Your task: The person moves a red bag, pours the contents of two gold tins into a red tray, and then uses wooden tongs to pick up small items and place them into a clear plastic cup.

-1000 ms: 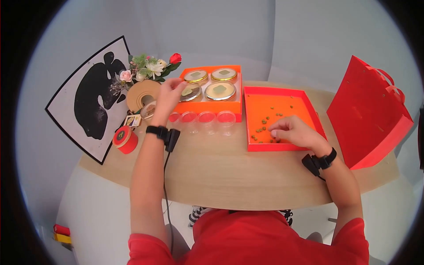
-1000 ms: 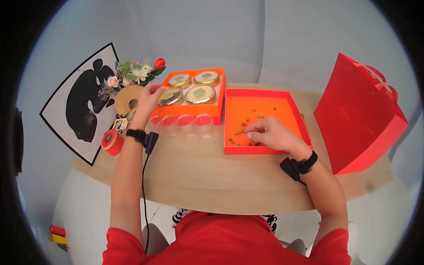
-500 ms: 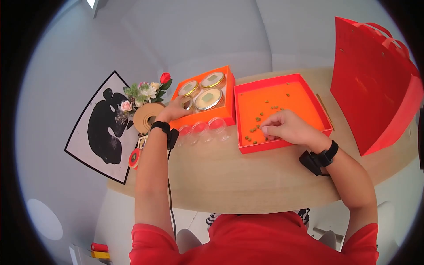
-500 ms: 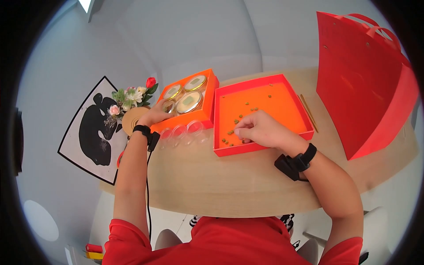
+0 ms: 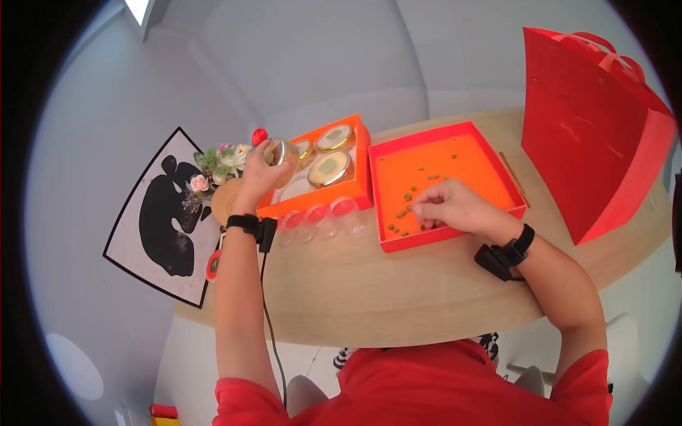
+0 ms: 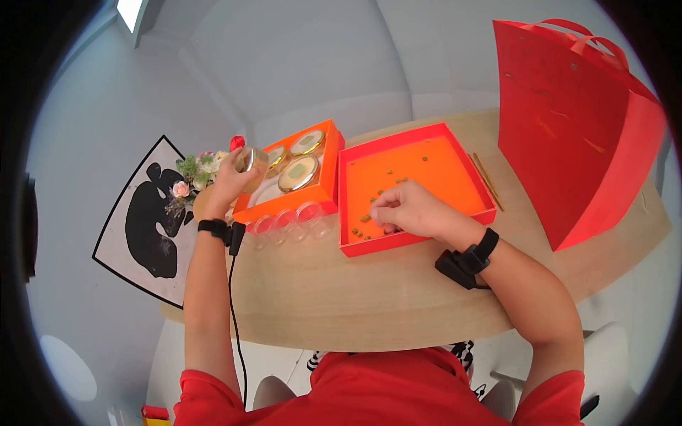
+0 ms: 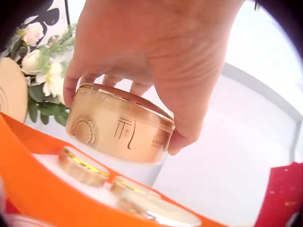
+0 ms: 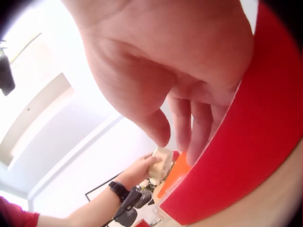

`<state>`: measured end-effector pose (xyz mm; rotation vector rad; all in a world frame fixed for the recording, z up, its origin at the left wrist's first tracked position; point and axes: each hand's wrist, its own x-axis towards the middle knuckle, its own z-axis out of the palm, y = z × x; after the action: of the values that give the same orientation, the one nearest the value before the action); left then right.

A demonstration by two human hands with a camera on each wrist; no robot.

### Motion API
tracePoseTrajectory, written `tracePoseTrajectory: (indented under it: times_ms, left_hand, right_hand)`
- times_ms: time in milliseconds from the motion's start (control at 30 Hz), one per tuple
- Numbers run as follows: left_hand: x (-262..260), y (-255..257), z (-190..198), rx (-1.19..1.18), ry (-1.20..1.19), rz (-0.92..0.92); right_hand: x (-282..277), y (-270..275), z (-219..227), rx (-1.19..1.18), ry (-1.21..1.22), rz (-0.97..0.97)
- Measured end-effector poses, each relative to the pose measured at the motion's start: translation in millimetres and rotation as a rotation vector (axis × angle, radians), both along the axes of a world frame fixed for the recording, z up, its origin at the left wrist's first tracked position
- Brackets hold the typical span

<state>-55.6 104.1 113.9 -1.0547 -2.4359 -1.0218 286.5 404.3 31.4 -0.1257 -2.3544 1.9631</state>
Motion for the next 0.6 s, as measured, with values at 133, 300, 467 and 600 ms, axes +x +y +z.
tracePoseTrajectory:
  times_ms: [133, 300, 467, 600]
  left_hand:
    - [114, 42, 26, 0.062, -0.255, -0.248]
    - [203, 103, 16, -0.065, -0.48, -0.451]
    - [229, 149, -7, 0.042, -0.601, -0.637]
    - [239, 160, -20, 0.096, -0.673, -0.636]
  right_hand:
    - [-4, 5, 3, -0.19, -0.005, -0.067]
    - [0, 16, 7, -0.491, 0.063, -0.084]
    - [5, 31, 14, -0.684, 0.135, 0.0]
    - [4, 35, 14, -0.777, 0.16, 0.082]
